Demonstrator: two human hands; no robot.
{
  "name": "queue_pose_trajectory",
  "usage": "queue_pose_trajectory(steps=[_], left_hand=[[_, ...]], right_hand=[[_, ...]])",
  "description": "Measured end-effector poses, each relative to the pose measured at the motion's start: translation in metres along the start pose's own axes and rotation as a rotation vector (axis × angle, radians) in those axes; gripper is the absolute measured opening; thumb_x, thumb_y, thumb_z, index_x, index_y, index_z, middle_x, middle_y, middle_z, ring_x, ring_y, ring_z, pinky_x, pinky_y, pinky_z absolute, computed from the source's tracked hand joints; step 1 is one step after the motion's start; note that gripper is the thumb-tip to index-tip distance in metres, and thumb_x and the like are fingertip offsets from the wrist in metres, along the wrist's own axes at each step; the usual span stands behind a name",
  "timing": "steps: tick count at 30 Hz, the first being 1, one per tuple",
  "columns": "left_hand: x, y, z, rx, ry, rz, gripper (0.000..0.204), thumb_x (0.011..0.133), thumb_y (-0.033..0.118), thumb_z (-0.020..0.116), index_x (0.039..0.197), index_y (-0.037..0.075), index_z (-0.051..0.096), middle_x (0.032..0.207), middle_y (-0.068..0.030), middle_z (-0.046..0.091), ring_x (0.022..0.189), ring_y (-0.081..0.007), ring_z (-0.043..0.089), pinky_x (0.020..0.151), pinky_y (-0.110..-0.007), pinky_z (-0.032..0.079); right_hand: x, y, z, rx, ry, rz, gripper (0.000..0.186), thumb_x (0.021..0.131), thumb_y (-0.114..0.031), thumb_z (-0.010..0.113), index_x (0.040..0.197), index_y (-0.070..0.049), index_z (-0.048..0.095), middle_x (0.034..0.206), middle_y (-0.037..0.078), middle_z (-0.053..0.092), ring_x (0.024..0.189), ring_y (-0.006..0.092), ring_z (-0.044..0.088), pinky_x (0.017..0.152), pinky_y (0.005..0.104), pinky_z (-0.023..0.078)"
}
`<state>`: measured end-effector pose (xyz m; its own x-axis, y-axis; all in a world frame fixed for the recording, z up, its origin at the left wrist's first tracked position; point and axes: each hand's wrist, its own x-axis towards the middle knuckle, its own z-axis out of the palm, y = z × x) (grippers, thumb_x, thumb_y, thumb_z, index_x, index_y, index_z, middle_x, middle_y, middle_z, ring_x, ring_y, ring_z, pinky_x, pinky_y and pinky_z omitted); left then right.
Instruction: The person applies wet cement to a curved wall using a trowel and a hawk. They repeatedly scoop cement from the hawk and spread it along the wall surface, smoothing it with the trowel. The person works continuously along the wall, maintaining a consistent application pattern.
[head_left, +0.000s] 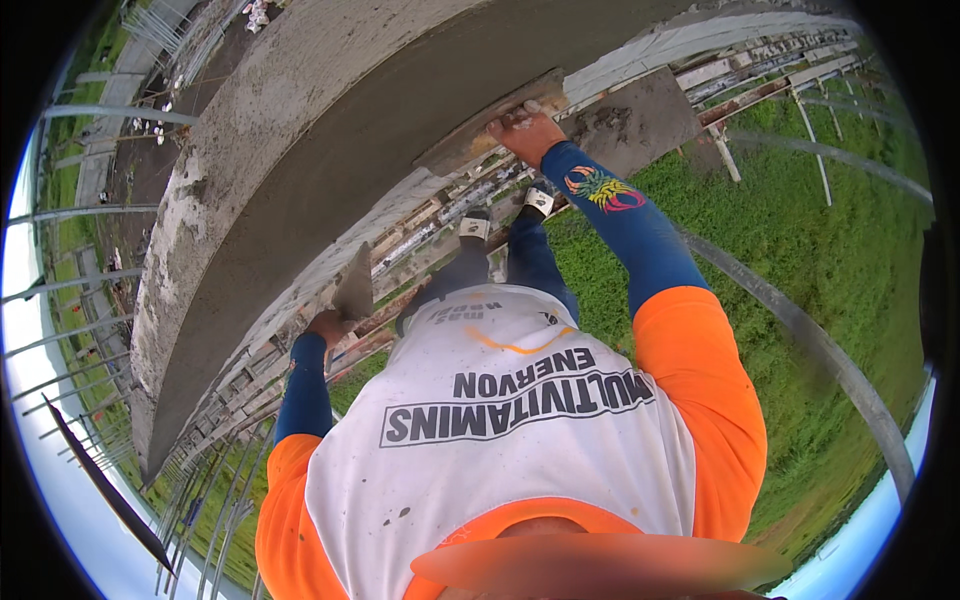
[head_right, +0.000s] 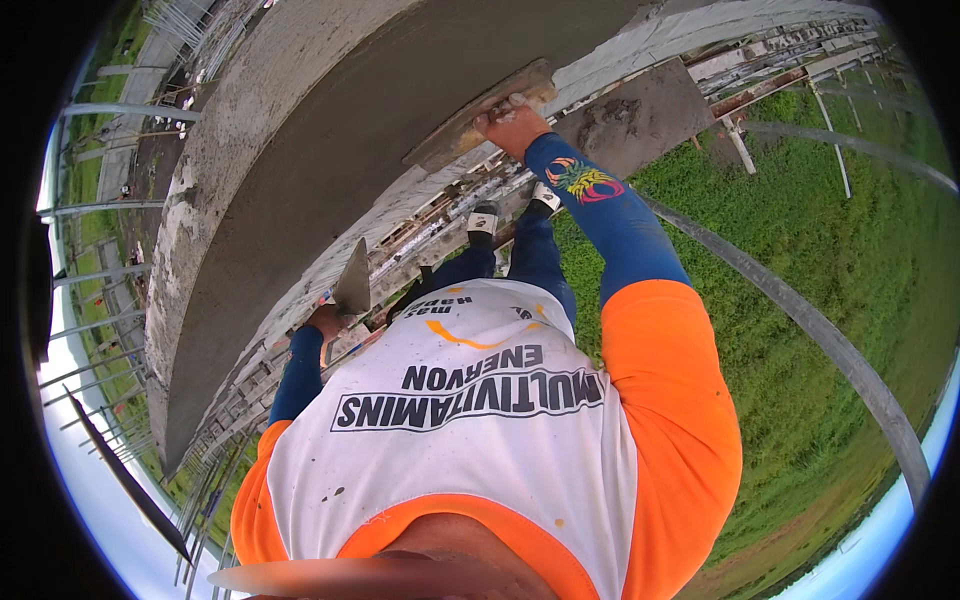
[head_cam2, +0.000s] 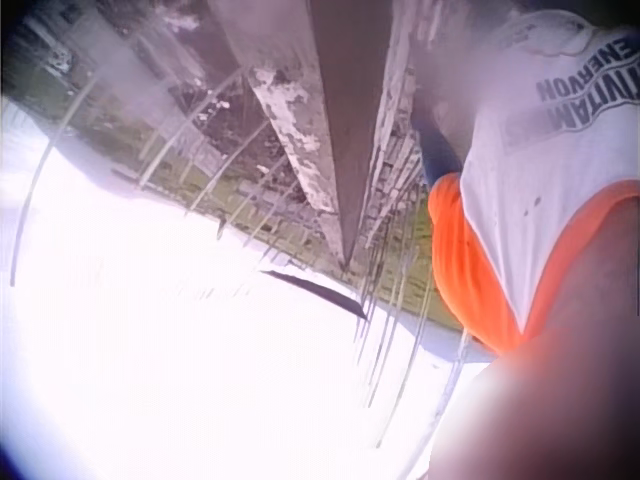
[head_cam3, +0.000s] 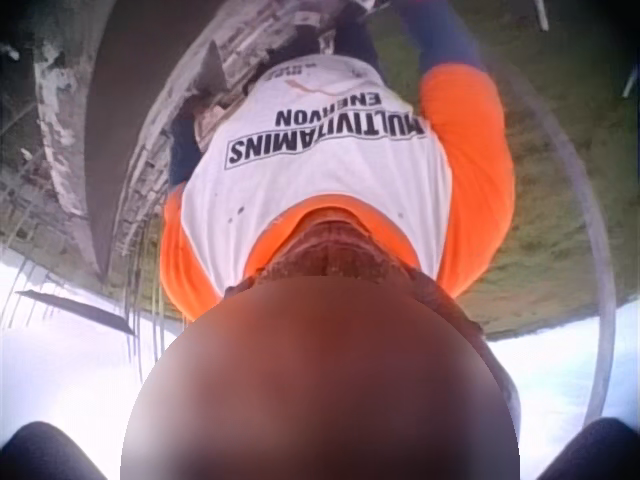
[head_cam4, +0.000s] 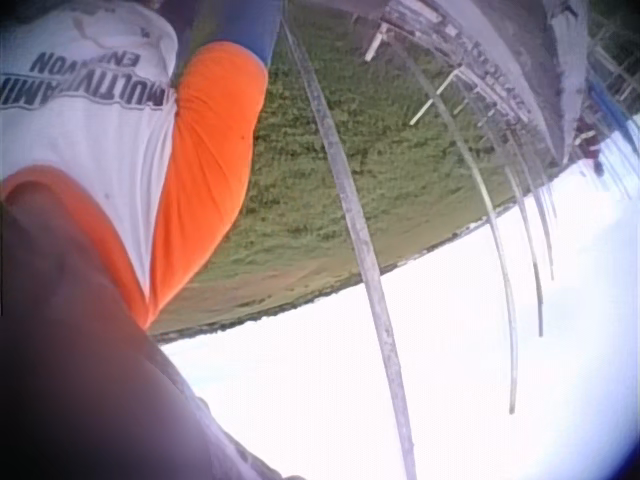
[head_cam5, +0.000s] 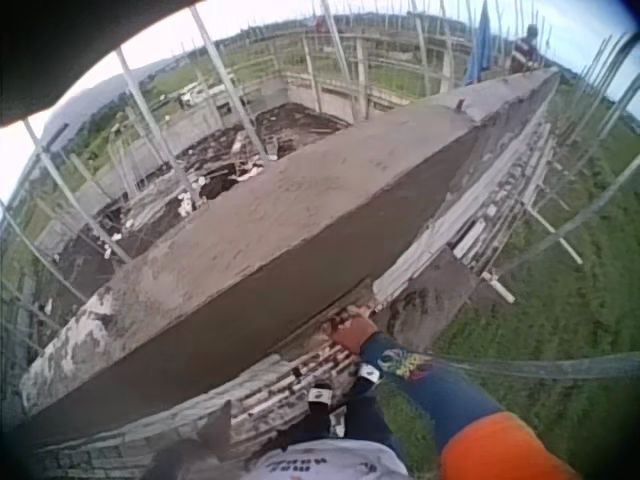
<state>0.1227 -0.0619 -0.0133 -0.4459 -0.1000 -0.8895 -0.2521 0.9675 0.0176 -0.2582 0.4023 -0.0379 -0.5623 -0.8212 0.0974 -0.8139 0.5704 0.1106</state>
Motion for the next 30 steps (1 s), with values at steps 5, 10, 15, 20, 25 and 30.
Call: queue_pose_trajectory(steps=[5,10,15,20,25,30], left_hand=[[0.009,0.027,-0.037,0.052,0.009,0.053,0.066,0.093,0.059,0.064,0.113,-0.004,0.071,0.109,-0.0285,0.071,0.107,-0.0454,0.066,0.095,-0.052,0.05],[0.048,0.101,-0.085,0.204,0.086,0.279,0.057,0.089,0.051,0.071,0.108,-0.002,0.072,0.103,-0.028,0.071,0.103,-0.0436,0.068,0.093,-0.051,0.052],[0.077,0.199,-0.12,0.18,0.227,0.57,0.049,0.088,0.042,0.076,0.104,-0.003,0.069,0.096,-0.0256,0.071,0.09,-0.0412,0.07,0.084,-0.048,0.056],[0.105,0.321,-0.151,-0.225,0.05,0.66,0.052,0.093,0.037,0.077,0.116,-0.007,0.06,0.087,-0.0137,0.068,0.066,-0.0189,0.071,0.068,-0.034,0.058],[0.132,0.454,-0.164,-0.479,0.191,0.731,0.072,0.091,0.045,0.077,0.129,-0.013,0.057,0.102,-0.0203,0.07,0.085,-0.0259,0.072,0.077,-0.035,0.058],[0.147,0.534,-0.174,-0.289,0.319,0.761,0.082,0.094,0.059,0.066,0.131,-0.014,0.058,0.125,-0.0301,0.064,0.119,-0.0412,0.061,0.104,-0.045,0.048]], right_hand=[[-0.108,0.089,0.028,-0.093,-0.134,0.238,0.018,0.094,-0.014,0.058,0.111,-0.014,0.063,0.094,0.009,0.075,0.092,0.0292,0.074,0.091,0.0448,0.051],[-0.202,0.104,0.025,0.001,-0.32,0.838,0.019,0.093,-0.02,0.062,0.108,-0.011,0.069,0.097,0.014,0.077,0.094,0.0325,0.075,0.084,0.0488,0.055],[-0.253,0.099,0.024,0.317,-0.321,1.409,0.042,0.089,-0.039,0.075,0.116,-0.006,0.07,0.109,0.021,0.075,0.104,0.0389,0.073,0.089,0.051,0.057],[-0.26,0.092,0.037,0.576,-0.234,1.524,0.052,0.088,-0.042,0.076,0.119,-0.001,0.069,0.115,0.025,0.073,0.11,0.0418,0.07,0.092,0.0524,0.055],[-0.222,0.05,0.043,1.118,0.154,1.691,0.047,0.091,-0.027,0.076,0.114,0.005,0.052,0.099,0.03,0.072,0.093,0.0388,0.075,0.068,0.049,0.059],[-0.171,-0.008,0.055,1.488,0.529,1.805,0.033,0.099,-0.022,0.062,0.112,0.002,0.045,0.106,0.024,0.065,0.095,0.0319,0.071,0.075,0.0434,0.057]])
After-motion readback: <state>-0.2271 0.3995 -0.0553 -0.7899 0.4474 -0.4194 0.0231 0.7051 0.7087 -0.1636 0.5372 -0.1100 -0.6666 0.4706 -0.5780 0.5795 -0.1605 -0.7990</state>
